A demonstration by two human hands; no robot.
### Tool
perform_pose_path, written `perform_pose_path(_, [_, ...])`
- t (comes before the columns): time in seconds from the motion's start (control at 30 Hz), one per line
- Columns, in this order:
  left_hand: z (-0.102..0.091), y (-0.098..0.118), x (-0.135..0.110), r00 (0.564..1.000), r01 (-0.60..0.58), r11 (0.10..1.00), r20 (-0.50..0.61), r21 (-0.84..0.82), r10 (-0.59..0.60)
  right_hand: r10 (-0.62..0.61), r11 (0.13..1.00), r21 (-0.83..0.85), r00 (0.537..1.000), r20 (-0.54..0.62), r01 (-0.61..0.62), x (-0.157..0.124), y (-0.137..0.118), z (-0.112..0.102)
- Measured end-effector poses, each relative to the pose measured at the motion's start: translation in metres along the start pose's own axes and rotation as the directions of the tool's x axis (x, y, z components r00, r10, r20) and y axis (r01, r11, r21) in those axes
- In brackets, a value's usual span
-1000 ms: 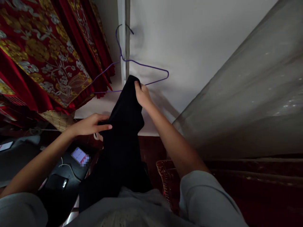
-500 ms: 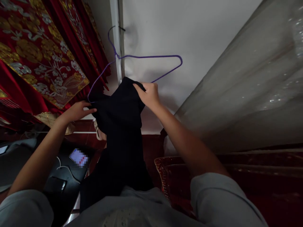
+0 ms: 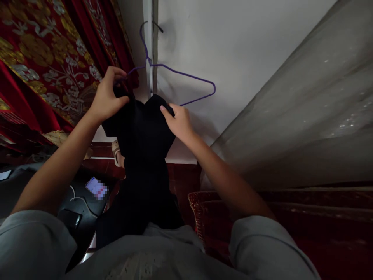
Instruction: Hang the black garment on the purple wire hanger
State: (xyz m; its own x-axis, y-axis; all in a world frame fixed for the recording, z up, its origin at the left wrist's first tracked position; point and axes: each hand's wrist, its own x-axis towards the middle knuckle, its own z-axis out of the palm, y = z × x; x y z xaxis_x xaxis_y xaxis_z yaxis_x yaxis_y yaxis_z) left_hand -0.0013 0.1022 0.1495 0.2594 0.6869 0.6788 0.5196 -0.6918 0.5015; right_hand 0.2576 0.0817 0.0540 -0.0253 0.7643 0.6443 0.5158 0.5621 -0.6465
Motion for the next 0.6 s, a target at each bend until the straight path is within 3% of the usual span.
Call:
perform_pose_path(0.1, [0.010,-0.009,0.008,0.993,0.119,0.985,0.028,-0.128,-0.117,-0.038,0.998,-0.056,0.997,-0.062,0.034,0.005,0.008,-0.019])
perform_pose_path(0.17, [0.012,-0.015,0.009,0.982,0.186,0.963,0.067,-0.196,-0.176,-0.082,0.994,-0.092,0.979,-0.188,0.065,0.014,0.018,-0.039])
perform_pose_path(0.23, [0.013,-0.017,0.010,0.980,0.193,0.959,0.079,-0.208,-0.180,-0.122,0.989,-0.119,0.943,-0.310,0.089,0.026,0.029,-0.059])
perform_pose_path(0.3, [0.013,-0.018,0.009,0.986,0.162,0.971,0.068,-0.177,-0.152,-0.129,0.987,-0.137,0.930,-0.345,0.087,0.041,0.037,-0.076])
perform_pose_path(0.37, [0.011,-0.017,0.008,0.990,0.134,0.983,0.062,-0.128,-0.127,-0.053,0.987,-0.161,0.956,-0.287,0.007,0.056,0.039,-0.087])
perform_pose_path(0.47, [0.004,-0.018,0.007,0.995,0.103,0.994,0.017,-0.024,-0.103,0.173,0.966,-0.168,0.972,-0.158,-0.199,0.065,0.030,-0.095])
perform_pose_path(0.53, [-0.004,-0.020,0.006,0.994,0.094,0.994,-0.053,0.054,-0.091,0.301,0.951,-0.055,0.953,-0.041,-0.303,0.062,0.019,-0.102])
perform_pose_path(0.6, [-0.013,-0.024,0.003,0.992,0.103,0.991,-0.086,0.089,-0.095,0.427,0.896,0.084,0.897,0.111,-0.436,0.053,0.008,-0.112])
